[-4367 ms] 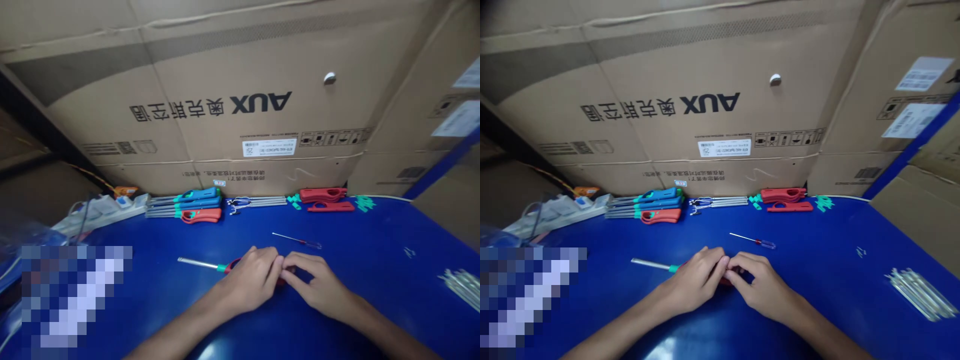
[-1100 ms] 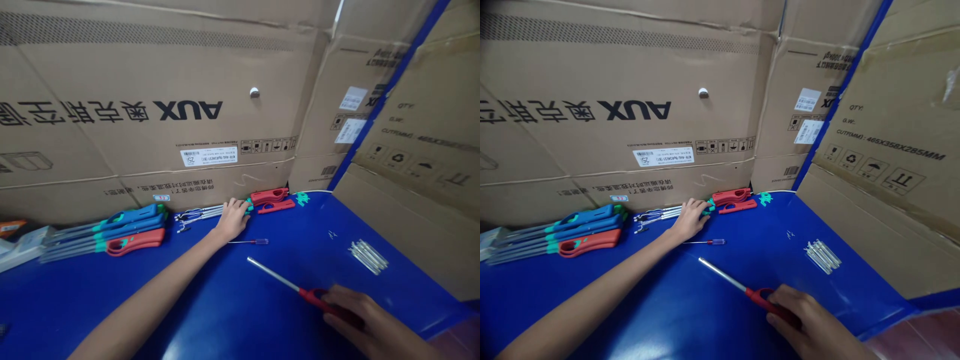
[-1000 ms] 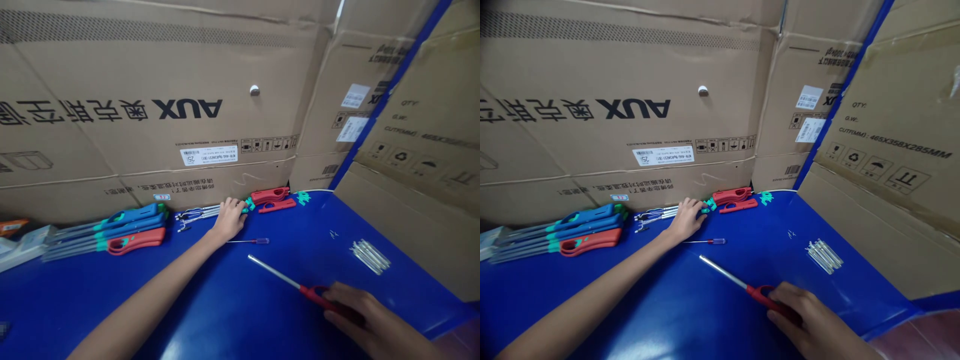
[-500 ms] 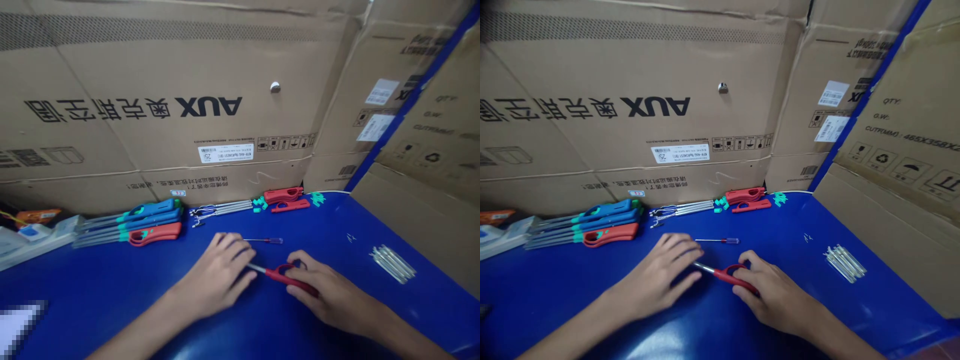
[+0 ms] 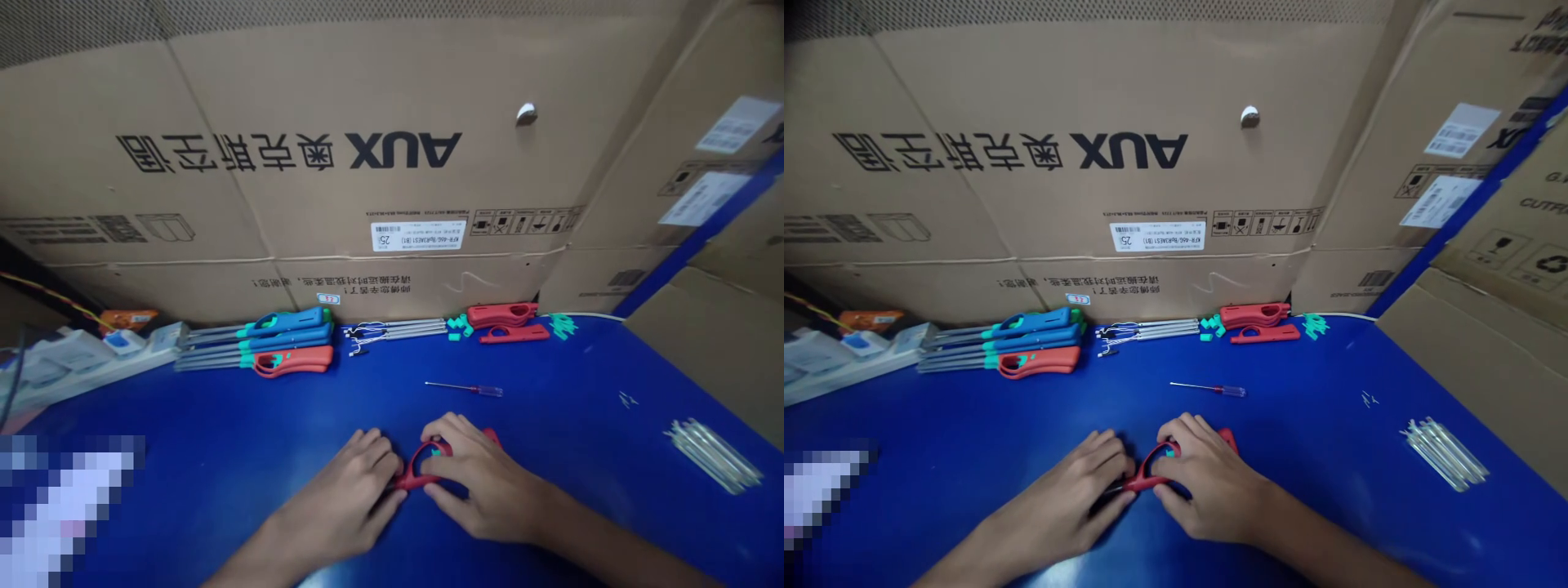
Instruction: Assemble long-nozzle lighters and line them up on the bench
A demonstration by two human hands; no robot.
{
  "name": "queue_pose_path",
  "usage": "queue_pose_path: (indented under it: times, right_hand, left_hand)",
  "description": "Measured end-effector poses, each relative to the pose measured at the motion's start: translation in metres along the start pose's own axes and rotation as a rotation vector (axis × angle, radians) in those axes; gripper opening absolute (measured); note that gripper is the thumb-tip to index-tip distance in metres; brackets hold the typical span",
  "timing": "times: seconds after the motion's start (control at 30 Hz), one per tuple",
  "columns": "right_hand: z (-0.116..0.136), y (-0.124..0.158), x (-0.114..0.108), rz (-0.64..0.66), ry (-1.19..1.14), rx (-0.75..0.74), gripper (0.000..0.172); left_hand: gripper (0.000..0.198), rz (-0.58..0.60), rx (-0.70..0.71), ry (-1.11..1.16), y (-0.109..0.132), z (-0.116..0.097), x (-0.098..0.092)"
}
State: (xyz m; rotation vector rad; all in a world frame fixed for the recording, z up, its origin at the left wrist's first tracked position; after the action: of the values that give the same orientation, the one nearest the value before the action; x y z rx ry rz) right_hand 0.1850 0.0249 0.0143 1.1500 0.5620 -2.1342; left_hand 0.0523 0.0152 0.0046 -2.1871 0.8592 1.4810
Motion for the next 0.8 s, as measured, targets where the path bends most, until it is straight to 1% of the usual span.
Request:
queue_pose_path:
  times: [0.2, 0.33, 0.47, 0.63, 0.8]
  right_hand:
    - [-0.001, 0.001, 0.002, -0.032, -0.045, 0.052, 0.013]
    - [-0.001, 0.001, 0.002, -0.048, -0.049, 0.057, 0.011]
    - [0.0, 0.003, 0.0, -0.07, -0.071, 0.062, 0.013]
    - [0.0, 0.004, -0.001, -0.062, -0.058, 0.073, 0.016]
    - [0.0, 0.001, -0.002, 0.019, -0.011, 0.038, 0.021]
  left_hand:
    - [0.016, -0.022, 0.075, -0.188, 0.002, -0.003, 0.006]
    - [0.016, -0.023, 0.097, -0.225, 0.001, -0.005, 0.006]
    - [0.014, -0.019, 0.107, -0.239, 0.001, -0.006, 0.005]
    - [0.015, 0.021, 0.063, -0.155, 0.0, -0.003, 0.004]
    - [0.016, 0.1, -0.014, 0.046, -0.002, 0.002, -0.007]
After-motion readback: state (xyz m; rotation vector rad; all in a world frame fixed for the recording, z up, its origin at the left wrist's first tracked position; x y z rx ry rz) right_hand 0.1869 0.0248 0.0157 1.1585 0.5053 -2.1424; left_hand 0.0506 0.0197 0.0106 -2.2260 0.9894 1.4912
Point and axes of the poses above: each hand's wrist, its own y-axis away from the middle knuckle, its own x-axis out of the palm, z = x × y, the point moved 7 cm from there along -y, towards the middle knuckle, and after that the axes turned 2 degrees about -x, right-handed, at the moved point
